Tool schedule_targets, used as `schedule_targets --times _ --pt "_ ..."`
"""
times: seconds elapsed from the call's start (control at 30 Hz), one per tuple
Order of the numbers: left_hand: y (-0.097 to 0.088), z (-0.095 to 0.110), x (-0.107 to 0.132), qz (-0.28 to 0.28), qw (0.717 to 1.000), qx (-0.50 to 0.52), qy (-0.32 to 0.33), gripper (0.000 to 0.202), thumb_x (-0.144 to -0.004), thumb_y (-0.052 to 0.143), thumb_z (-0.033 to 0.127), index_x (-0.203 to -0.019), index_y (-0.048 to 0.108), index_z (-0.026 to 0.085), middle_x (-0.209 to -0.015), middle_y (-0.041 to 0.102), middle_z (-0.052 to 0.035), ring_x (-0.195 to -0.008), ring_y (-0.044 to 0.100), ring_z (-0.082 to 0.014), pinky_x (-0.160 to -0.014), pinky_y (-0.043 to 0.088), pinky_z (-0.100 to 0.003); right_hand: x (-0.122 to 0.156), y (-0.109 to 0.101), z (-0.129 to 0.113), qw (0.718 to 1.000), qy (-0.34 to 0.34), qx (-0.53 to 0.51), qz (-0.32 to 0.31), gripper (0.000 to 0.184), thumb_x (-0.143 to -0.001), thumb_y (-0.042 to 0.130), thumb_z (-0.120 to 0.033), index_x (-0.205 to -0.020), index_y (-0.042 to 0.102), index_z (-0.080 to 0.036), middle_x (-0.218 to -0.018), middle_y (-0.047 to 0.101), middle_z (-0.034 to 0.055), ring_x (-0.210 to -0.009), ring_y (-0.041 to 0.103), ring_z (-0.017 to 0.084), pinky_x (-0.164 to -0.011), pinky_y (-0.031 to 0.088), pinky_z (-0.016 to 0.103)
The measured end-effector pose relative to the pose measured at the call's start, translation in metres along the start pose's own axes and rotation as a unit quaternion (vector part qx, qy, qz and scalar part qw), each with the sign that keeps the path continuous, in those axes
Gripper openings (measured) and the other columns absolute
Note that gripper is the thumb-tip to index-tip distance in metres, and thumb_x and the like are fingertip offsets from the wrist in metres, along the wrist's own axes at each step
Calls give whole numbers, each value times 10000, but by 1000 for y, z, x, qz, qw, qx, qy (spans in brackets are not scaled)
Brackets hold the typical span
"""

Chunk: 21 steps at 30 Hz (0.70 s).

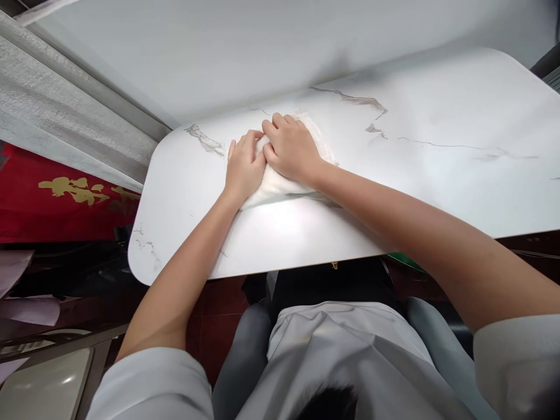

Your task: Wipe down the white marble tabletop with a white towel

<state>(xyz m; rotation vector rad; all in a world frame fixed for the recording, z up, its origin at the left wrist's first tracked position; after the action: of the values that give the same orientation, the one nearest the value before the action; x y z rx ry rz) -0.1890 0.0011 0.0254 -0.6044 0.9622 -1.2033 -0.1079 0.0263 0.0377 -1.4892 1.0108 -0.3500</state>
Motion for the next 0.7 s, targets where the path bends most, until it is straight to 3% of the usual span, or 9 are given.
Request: schedule_targets --times 0.3,0.47,0.7 --pt "5 -36 -61 10 999 23 -27 160 -995 443 149 -1119 514 221 -1222 624 48 -1141 510 -141 -1080 369 -336 -49 9 24 998 60 -2 15 237 -1003 352 -251 -1064 532 -109 -1048 565 95 -1006 458 202 -881 343 349" --pt "14 -47 -90 8 999 32 -15 165 -988 451 59 -1079 506 185 -1136 616 55 -1067 508 -106 -1000 404 -278 -68 14 37 995 87 31 40 274 -1007 324 -288 -1013 547 -130 -990 589 85 -1019 510 218 -881 353 353" --pt "18 -54 -113 14 999 31 -19 215 -967 482 11 -1056 504 205 -1086 587 74 -1008 491 -68 -986 419 -256 -85 16 45 995 81 8 51 283 -979 344 -218 -1099 542 -54 -1131 629 149 -1076 546 246 -931 361 388"
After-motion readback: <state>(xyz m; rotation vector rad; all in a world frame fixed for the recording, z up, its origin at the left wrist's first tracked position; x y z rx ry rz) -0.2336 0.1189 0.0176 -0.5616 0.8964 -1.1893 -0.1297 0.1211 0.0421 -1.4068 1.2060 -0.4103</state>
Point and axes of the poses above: each hand's wrist, its own x-axis away from the middle knuckle, its own y-axis out of the palm, z = x × y, the point moved 9 cm from there along -x, towards the middle knuckle
